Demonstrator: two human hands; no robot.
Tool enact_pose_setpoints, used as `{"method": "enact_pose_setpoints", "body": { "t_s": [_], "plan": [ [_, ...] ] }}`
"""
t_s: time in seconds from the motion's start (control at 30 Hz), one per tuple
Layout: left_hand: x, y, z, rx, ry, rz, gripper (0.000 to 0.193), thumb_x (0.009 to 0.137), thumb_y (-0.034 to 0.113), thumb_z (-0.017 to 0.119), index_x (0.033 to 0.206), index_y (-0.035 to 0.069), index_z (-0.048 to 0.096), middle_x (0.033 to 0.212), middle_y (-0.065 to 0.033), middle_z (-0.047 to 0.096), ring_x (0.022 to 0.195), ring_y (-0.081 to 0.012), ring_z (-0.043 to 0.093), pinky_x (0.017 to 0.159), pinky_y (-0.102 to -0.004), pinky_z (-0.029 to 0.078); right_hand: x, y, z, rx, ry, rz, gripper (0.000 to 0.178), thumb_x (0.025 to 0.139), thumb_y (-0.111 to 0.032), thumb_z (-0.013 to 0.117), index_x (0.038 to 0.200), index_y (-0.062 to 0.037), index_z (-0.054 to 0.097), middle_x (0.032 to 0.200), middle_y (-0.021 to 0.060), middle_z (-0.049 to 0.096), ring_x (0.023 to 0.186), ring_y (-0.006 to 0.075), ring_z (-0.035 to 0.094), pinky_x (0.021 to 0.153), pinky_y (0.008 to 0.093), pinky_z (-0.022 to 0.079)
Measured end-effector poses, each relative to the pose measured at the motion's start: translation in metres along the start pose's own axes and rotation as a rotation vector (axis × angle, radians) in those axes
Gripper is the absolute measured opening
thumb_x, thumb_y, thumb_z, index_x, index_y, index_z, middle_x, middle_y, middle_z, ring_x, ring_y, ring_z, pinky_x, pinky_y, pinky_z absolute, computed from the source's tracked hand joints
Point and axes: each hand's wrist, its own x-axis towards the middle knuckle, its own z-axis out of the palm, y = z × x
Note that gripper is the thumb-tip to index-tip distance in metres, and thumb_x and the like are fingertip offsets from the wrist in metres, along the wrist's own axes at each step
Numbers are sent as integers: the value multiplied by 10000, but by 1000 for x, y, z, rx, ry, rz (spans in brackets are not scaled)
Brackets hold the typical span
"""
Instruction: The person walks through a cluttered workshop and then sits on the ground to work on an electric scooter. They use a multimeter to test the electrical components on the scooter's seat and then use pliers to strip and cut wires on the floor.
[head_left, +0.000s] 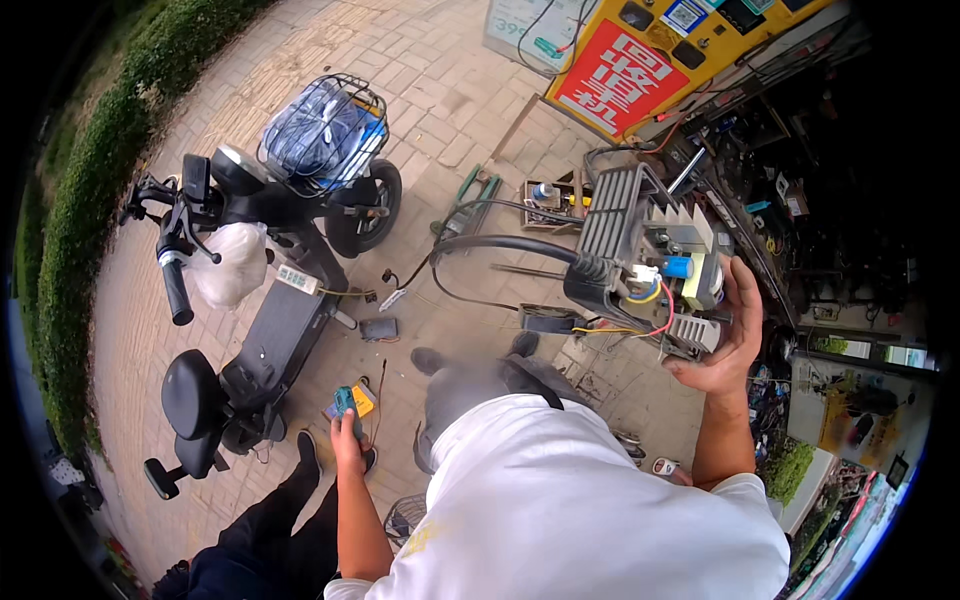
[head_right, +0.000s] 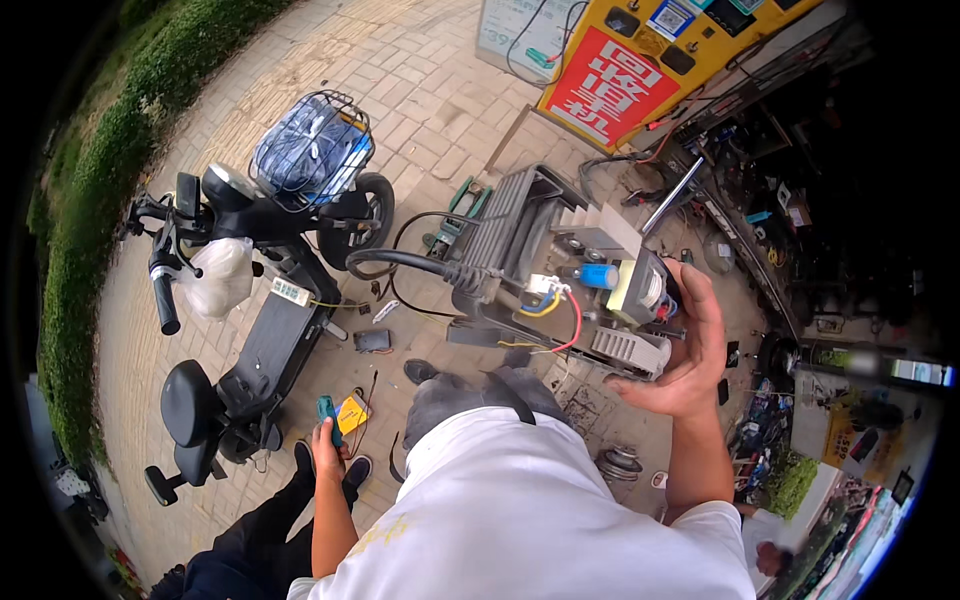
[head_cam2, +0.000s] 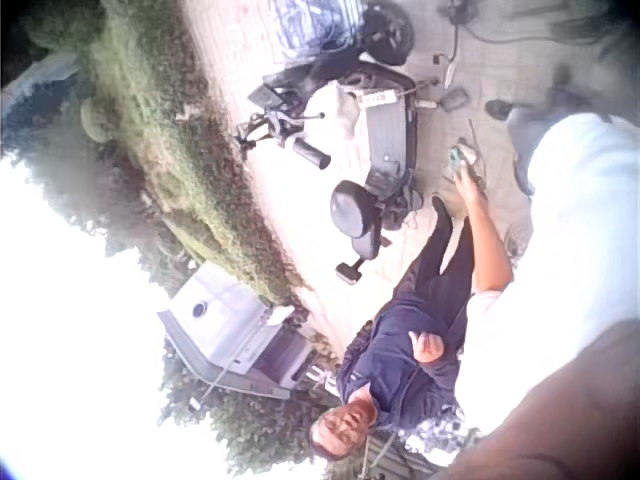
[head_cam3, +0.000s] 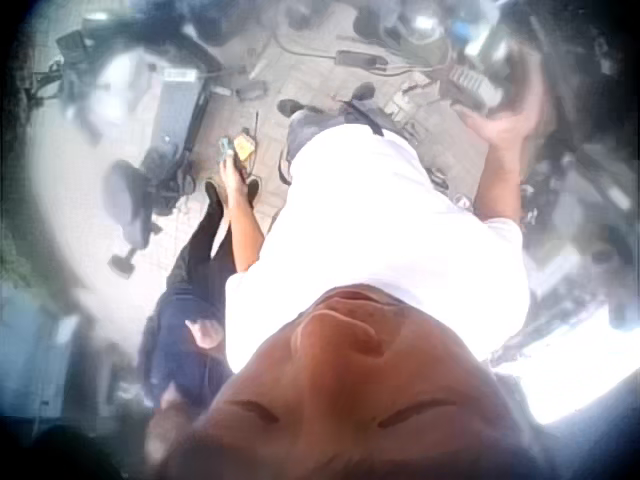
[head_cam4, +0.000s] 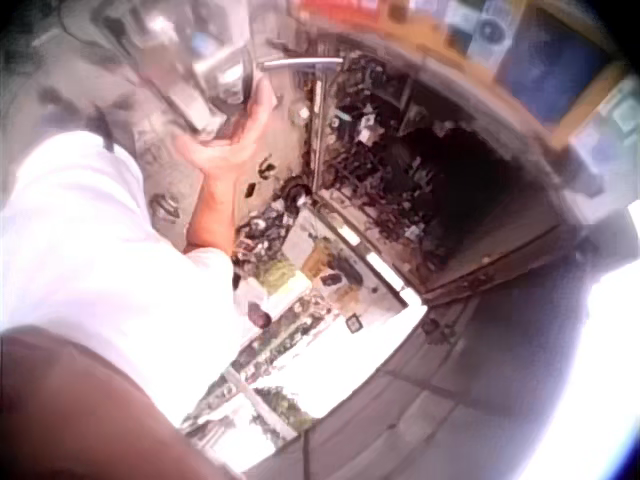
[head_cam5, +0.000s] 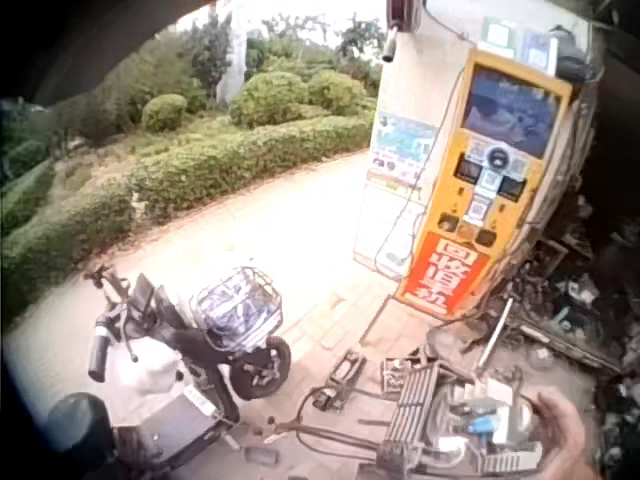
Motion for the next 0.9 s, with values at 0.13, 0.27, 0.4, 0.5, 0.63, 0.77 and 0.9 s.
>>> {"method": "enact_pose_setpoints", "body": {
  "t_s": [0.13,0.27,0.4,0.5,0.63,0.77,0.9],
  "plan": [
    [-14,18,81,135,-128,86,341,894,364,626,1048,91,490,658,-3,412,422,-107,399,370,-248,295,-21,20,-103,-310,134,-83,1044,473,-185,905,1375,22,421,1321,189,479,1203,316,475,1037,415,376],
    [-35,44,179,300,-295,182,358,901,359,626,1105,97,493,730,-11,419,461,-112,421,395,-249,314,-54,26,-196,-593,320,-64,943,484,-207,895,1318,-7,502,1292,157,548,1188,343,490,1017,435,398],
    [-48,67,262,424,-496,225,406,905,353,622,1172,91,465,733,-10,412,484,-114,425,411,-251,324,-78,30,-281,-765,498,-30,914,511,-221,897,1320,-32,517,1296,139,547,1195,301,491,1018,403,400],
    [-60,75,332,529,-637,216,428,904,346,623,1196,85,448,734,-10,412,484,-115,426,410,-255,329,-106,24,-339,-933,650,-4,921,520,-227,901,1332,-45,508,1253,116,551,1156,263,525,995,356,423],
    [-44,66,438,677,-844,194,409,879,320,652,1155,76,474,735,-8,452,489,-118,429,415,-253,345,-141,14,-401,-1064,787,190,953,604,-227,878,1404,-31,397,1349,142,452,1235,243,475,1063,321,355],
    [-77,53,560,777,-1020,207,349,864,269,662,1105,84,490,740,-4,475,492,-98,430,415,-234,317,-184,-11,-464,-1389,923,302,956,555,-250,892,1359,1,441,1222,155,537,1138,264,551,987,349,434],
    [-123,22,677,795,-1180,251,369,855,246,671,1123,68,489,735,-3,467,481,-96,406,417,-234,310,-241,-14,-525,-1483,1072,470,914,574,-248,861,1355,-13,450,1218,176,538,1152,287,545,1000,361,424]
  ]
}}
